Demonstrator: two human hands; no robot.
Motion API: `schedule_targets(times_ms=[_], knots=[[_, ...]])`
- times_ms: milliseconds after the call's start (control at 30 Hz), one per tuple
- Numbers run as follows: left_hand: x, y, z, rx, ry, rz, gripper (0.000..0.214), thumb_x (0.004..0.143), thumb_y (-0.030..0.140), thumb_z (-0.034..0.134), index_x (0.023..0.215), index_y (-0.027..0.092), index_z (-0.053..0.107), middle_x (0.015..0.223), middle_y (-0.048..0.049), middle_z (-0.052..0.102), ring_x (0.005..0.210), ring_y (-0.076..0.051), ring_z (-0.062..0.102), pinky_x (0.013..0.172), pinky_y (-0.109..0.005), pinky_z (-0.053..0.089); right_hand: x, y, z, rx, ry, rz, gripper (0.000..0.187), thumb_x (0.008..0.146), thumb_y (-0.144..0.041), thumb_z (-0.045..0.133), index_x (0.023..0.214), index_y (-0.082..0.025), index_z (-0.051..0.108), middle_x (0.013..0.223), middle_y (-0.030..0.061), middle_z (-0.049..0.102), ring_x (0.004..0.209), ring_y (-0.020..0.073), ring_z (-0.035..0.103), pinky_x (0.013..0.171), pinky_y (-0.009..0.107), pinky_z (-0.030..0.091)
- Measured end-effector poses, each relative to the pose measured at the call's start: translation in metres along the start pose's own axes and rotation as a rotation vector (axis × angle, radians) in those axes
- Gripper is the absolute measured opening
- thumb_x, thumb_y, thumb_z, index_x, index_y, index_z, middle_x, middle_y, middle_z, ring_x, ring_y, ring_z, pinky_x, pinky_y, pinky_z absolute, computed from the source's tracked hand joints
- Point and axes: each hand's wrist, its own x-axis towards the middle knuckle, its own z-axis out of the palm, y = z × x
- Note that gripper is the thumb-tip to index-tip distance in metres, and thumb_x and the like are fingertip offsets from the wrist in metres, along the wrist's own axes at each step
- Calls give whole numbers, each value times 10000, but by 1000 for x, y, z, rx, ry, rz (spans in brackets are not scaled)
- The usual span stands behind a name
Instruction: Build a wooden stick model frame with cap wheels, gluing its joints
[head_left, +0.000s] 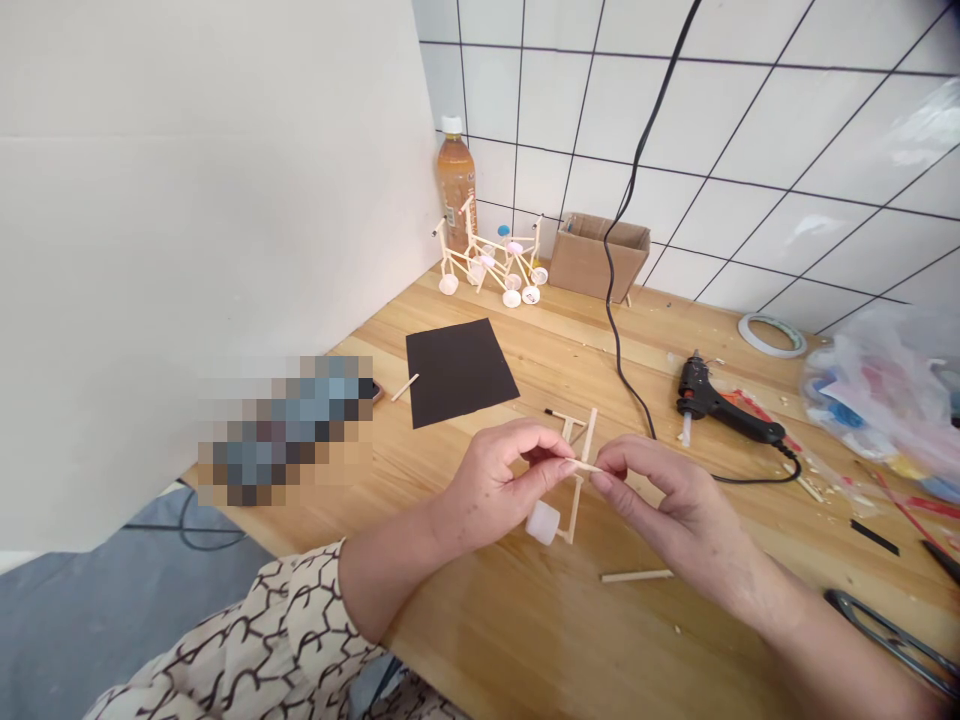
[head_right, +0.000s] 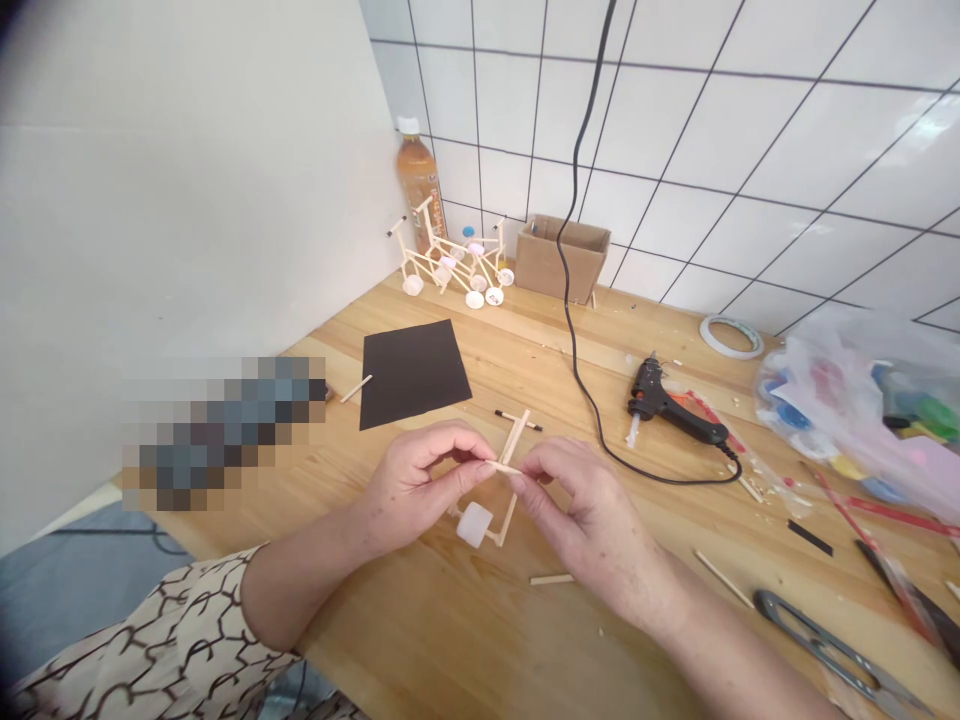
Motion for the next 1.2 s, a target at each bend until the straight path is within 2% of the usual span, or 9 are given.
schedule_targets(times_ms=[1200], knots=[[1,0,1,-1,-2,-22,48,807,166,606,786,133,632,729,-31,658,656,-108,577,608,-214,479,0,-1,-1,-21,3,2,250,910,-332,440,709,-208,522,671,-8,546,644,126,516,627,267,427]])
